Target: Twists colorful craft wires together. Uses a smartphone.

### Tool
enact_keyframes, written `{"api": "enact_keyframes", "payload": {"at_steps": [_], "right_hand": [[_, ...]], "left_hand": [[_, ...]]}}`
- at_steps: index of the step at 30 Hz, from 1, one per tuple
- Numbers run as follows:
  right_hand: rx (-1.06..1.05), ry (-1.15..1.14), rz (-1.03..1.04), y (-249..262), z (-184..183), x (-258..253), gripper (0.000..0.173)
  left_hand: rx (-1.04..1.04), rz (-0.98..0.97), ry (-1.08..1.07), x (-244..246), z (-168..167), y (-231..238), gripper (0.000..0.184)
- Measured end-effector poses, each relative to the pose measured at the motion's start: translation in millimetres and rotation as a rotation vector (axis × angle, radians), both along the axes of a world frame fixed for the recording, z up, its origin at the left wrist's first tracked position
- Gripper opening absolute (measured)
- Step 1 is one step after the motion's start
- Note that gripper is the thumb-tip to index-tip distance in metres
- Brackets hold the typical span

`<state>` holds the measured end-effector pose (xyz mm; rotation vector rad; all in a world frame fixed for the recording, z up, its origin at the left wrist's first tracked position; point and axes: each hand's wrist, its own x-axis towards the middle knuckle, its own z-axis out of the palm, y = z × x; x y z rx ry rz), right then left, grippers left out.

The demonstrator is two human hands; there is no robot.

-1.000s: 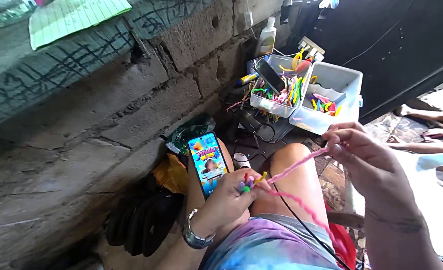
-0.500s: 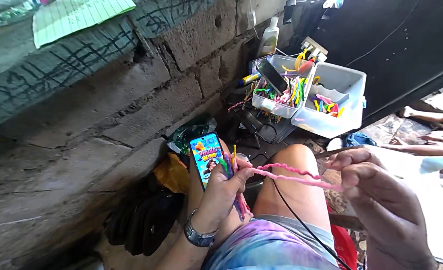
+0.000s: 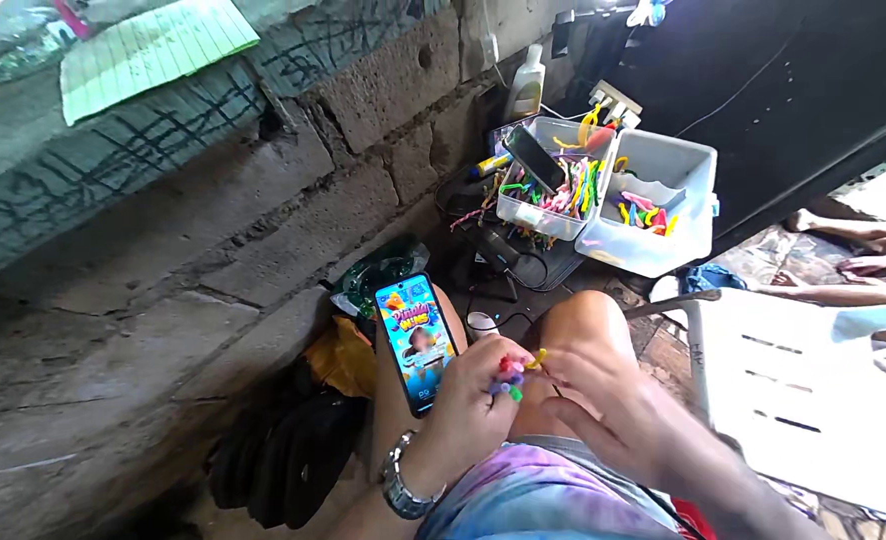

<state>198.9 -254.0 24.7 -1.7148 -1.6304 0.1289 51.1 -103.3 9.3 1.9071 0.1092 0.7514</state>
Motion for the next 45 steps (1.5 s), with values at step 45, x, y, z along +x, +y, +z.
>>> {"api": "enact_keyframes", "payload": {"at_steps": [45], "right_hand": [[-0.062,0.353,0.19,31,-24,-14,0.06]], "left_hand": [[-0.887,-0.094,-0.359,16,2,-14,0.017]]}}
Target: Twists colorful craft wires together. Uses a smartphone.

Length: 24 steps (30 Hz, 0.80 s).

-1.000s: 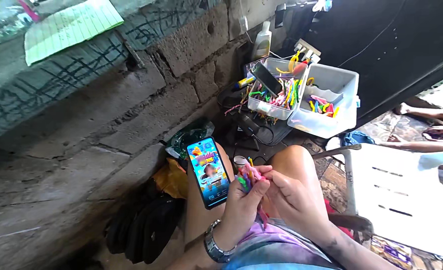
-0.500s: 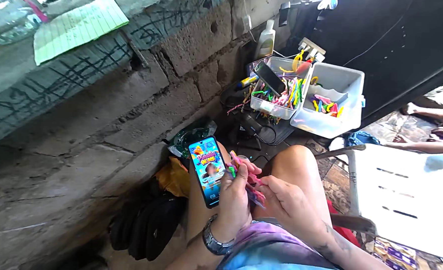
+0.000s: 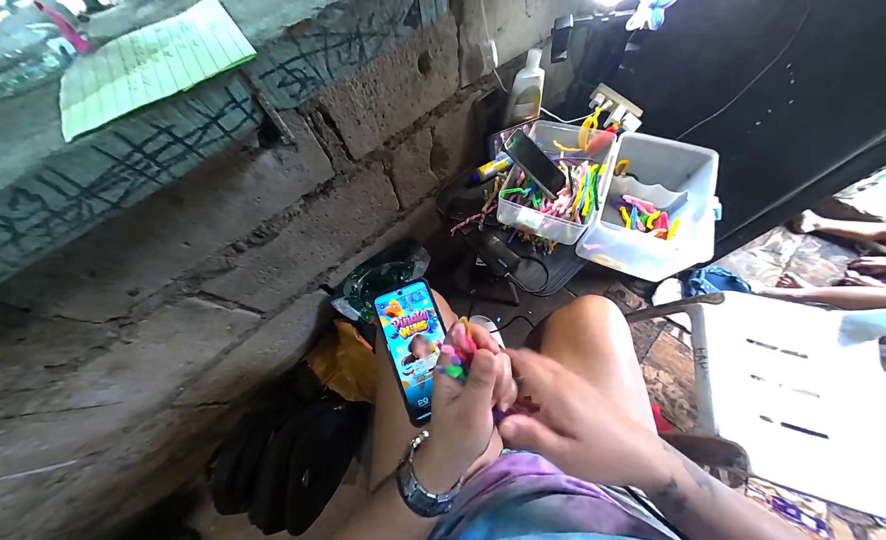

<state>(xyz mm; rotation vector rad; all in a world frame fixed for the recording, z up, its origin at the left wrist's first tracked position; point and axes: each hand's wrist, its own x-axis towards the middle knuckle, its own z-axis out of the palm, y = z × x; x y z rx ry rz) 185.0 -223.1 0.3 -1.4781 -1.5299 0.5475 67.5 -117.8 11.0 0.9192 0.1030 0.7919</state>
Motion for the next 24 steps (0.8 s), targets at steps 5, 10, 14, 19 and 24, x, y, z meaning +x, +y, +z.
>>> {"api": "enact_keyframes", "payload": {"at_steps": [5,10,14,19,24], "right_hand": [[-0.049,0.062,0.018,10,1,-9,0.027],[-0.071,0.932,0.158,24,-19,-13,0.029],[-0.282,1.626,0.013,36,-4,-19,0.046],[-0.286,1.761,-0.078,42,6,-28,0.058],[-0.248,1.486,-0.132,61,-26,3,0.058]], "left_hand": [[-0.043,0.092,-0.147,3,2,4,0.013],[0.118,0.21,-0.173,0,14,6,0.01],[0.32,0.206,-0.113,-1,1,3,0.008],[0.356,0.231,-0.072,2,-13,-2,0.008],[0.086,-0.105,-0.312,-21,31,16,0.013]]}}
